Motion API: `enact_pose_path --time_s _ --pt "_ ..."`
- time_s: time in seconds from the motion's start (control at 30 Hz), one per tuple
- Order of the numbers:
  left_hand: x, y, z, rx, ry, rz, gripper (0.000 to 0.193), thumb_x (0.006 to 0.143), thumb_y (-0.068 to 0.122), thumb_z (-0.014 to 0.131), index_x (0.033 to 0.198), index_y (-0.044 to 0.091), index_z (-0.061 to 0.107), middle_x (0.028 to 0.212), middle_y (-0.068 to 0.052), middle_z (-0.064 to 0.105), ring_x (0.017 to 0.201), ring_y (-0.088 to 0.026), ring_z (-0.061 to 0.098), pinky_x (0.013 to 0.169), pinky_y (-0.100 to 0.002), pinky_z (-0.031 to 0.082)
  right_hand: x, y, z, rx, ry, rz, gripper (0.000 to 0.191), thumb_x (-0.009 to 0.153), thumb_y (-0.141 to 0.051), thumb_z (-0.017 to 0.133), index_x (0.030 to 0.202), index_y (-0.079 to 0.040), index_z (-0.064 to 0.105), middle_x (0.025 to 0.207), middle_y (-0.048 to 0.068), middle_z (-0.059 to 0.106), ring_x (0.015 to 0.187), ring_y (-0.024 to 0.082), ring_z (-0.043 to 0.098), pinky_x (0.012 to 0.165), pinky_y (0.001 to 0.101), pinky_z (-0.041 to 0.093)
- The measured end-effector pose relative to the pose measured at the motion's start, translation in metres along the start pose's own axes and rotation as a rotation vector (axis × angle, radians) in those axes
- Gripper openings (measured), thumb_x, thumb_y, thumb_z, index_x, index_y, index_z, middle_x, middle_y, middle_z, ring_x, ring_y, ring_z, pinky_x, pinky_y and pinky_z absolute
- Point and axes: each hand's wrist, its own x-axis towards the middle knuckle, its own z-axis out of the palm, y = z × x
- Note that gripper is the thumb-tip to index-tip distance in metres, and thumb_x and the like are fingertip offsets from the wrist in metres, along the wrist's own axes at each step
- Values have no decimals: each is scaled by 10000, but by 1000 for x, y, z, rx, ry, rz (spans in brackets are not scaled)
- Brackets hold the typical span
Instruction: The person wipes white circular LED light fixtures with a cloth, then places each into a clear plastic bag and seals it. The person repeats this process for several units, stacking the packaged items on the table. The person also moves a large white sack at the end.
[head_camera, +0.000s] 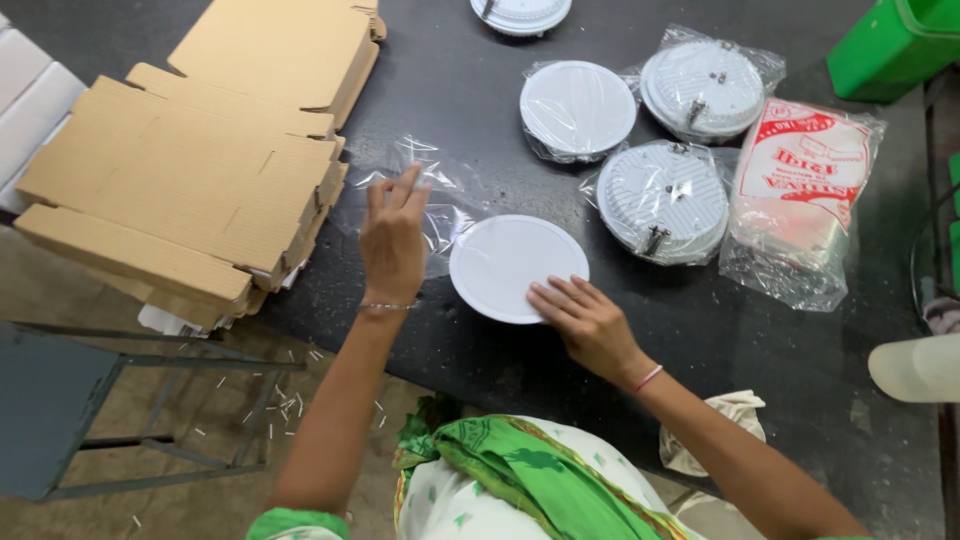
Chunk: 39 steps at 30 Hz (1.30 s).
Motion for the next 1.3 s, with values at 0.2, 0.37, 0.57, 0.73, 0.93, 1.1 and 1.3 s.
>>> enact_pose_path --time_s 0.2,0.37,0.57,0.73,0.93,1.1,1.3 --pt "14 9 -4 -97 -171 14 351 866 -28 680 1173 121 763 1363 -15 663 1045 -266 615 877 -351 579 -26 45 -36 370 275 785 308 998 -43 552 1244 -30 738 1001 160 751 798 272 685 731 385 539" --pt "13 36 5 -137 -410 83 636 833 -122 576 1414 134 604 1505 19 551 993 -238 634 869 -316 594 -62 67 -58 1385 523 1129 262 1093 -150 529 1208 48 657 1087 76 742 964 156 694 866 299 552" --pt "4 66 -9 -258 -596 189 755 797 -132 556 1503 123 475 1623 50 400 937 -220 648 786 -344 592 -79 43 -45 1511 562 1252 277 1052 -176 511 1176 14 671 1038 65 742 906 144 698 807 297 553" --pt "11 91 -29 -290 -988 123 938 768 -176 503 1600 202 289 1674 104 212 855 -175 670 638 -316 594 -75 37 -33 1483 487 1183 266 1077 -216 548 1162 -3 684 983 37 735 814 102 680 721 264 540" --pt "-13 120 -37 -369 -1016 236 926 759 -138 515 1603 94 215 1699 17 159 782 -269 701 640 -374 583 -64 30 -15 1495 375 1179 253 1068 -242 573 1149 -36 696 954 5 731 769 83 666 673 247 527" --pt "-31 117 -15 -404 -825 192 796 809 -54 518 1562 23 271 1690 -77 229 772 -324 721 660 -433 578 -57 25 -3 1503 276 1241 275 1035 -245 548 1146 -42 696 977 13 743 795 84 683 714 256 552" --pt "-49 125 -4 -467 -789 237 719 853 7 475 1553 42 315 1673 -105 283 831 -356 718 700 -465 578 -52 24 10 1551 336 1173 285 1076 -258 557 1181 -27 687 991 16 739 804 85 675 701 260 542"
